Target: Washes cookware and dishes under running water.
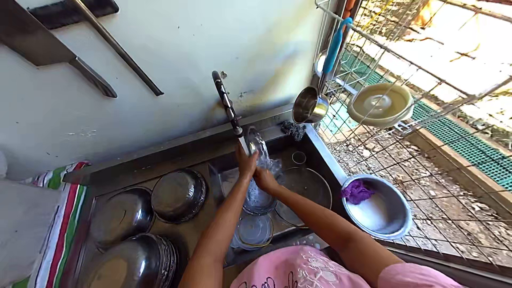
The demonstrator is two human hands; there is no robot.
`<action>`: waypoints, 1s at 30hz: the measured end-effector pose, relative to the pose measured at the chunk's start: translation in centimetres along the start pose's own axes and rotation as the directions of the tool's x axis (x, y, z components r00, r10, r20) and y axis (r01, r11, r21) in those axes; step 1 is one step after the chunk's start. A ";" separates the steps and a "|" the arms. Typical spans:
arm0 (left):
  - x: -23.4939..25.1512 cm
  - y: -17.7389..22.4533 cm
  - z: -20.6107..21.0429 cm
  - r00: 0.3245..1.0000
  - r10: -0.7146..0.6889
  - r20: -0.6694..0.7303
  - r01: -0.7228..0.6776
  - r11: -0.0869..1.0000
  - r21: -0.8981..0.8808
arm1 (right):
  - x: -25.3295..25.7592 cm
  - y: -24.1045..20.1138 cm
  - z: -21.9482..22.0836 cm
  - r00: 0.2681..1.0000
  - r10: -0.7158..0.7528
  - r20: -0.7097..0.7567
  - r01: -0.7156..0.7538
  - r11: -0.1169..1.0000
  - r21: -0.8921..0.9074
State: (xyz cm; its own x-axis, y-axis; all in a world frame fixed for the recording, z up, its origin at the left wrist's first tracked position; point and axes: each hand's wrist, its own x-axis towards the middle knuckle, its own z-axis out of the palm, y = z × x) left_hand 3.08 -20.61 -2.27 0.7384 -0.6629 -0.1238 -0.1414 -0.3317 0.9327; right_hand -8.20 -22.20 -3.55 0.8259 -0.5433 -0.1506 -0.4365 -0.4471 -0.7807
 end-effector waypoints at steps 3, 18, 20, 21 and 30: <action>-1.1 0.1 0.3 0.999 -0.011 0.046 0.010 0.999 0.033 | -0.3 -0.9 0.8 0.994 0.049 -0.094 -0.037 0.991 0.126; -0.4 -2.8 -3.7 0.941 -0.292 0.170 0.335 0.878 -0.342 | -1.0 2.1 -6.6 0.684 0.584 -0.438 0.199 0.428 0.882; -0.8 -2.3 -4.8 0.931 -0.313 0.188 0.364 0.833 -0.417 | 0.4 4.3 -5.2 0.657 0.645 -0.390 0.210 0.341 0.916; -1.0 -2.0 -5.3 0.953 -0.267 0.146 0.304 0.835 -0.458 | 1.0 5.4 -3.8 0.651 0.658 -0.379 0.195 0.338 0.921; -4.5 -3.7 -18.9 0.958 -0.065 -0.279 -0.002 0.972 -0.236 | -1.3 11.1 13.5 0.804 0.334 0.492 -0.246 0.940 -0.238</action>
State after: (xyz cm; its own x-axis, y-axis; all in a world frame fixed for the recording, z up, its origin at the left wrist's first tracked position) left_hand 12.74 -3.77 1.27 0.9005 -0.4264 -0.0852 0.0162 -0.1627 0.9865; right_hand -9.33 -16.86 -20.19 0.6935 -0.2370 -0.6804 -0.6979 -0.4557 -0.5526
